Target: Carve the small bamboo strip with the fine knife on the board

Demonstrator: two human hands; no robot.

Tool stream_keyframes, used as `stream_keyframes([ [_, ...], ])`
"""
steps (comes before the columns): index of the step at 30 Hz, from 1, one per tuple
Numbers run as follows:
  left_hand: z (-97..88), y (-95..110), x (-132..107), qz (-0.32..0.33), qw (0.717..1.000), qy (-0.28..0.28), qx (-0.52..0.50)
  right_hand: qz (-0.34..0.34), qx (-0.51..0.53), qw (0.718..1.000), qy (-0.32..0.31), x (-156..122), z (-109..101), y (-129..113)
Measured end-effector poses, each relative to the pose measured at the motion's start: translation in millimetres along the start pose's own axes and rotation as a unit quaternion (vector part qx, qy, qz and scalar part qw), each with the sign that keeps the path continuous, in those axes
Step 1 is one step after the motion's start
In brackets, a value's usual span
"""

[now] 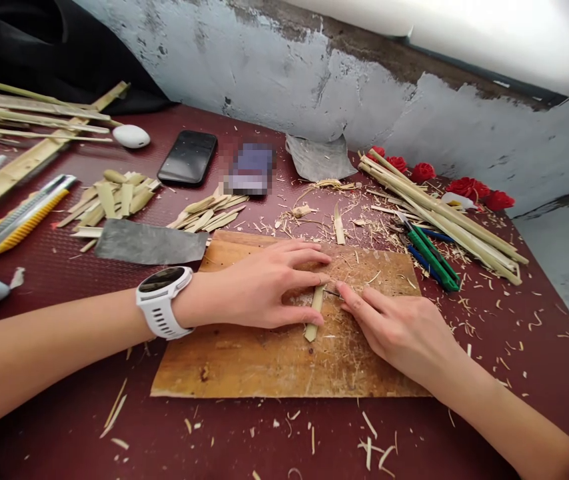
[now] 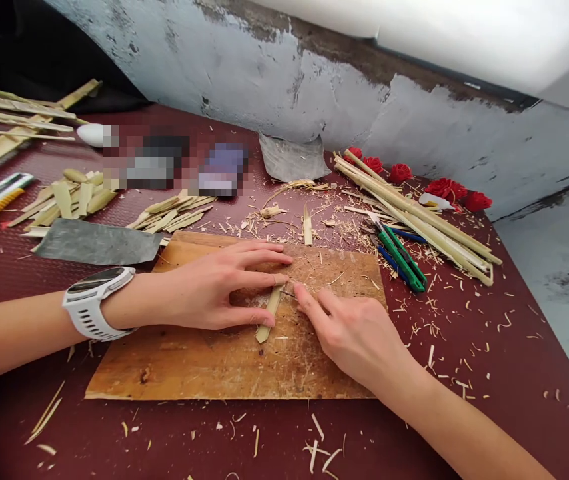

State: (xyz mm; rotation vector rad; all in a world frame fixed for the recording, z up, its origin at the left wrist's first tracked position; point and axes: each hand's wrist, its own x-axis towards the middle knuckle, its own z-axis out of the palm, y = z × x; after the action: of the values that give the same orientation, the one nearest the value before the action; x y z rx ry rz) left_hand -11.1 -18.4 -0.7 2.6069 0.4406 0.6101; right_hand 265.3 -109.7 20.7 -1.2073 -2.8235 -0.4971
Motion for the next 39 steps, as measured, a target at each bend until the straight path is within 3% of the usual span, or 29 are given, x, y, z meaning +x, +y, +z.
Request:
stream_keyframes([
  [5,-0.3,-0.2,0.3,-0.001,1.000,-0.007,-0.006,0.005,0.005,1.000,-0.010,0.2,-0.8,2.3],
  [15,0.4,1.2,0.8,0.033,0.999,0.026,-0.031,0.017,-0.004,0.997,0.074,3.0,2.1,0.8],
  [22,0.2,3.2,0.4,0.011,0.998,0.020,-0.054,0.026,-0.006,0.995,0.096,3.4,3.8,0.5],
  [30,0.6,4.3,0.8,0.006,0.992,0.069,-0.102,0.027,-0.008,0.995,0.100,3.6,4.3,0.5],
  [39,-1.2,7.5,3.3,0.032,0.987,0.129,-0.091,0.032,0.001,0.995,0.095,3.3,4.9,0.3],
])
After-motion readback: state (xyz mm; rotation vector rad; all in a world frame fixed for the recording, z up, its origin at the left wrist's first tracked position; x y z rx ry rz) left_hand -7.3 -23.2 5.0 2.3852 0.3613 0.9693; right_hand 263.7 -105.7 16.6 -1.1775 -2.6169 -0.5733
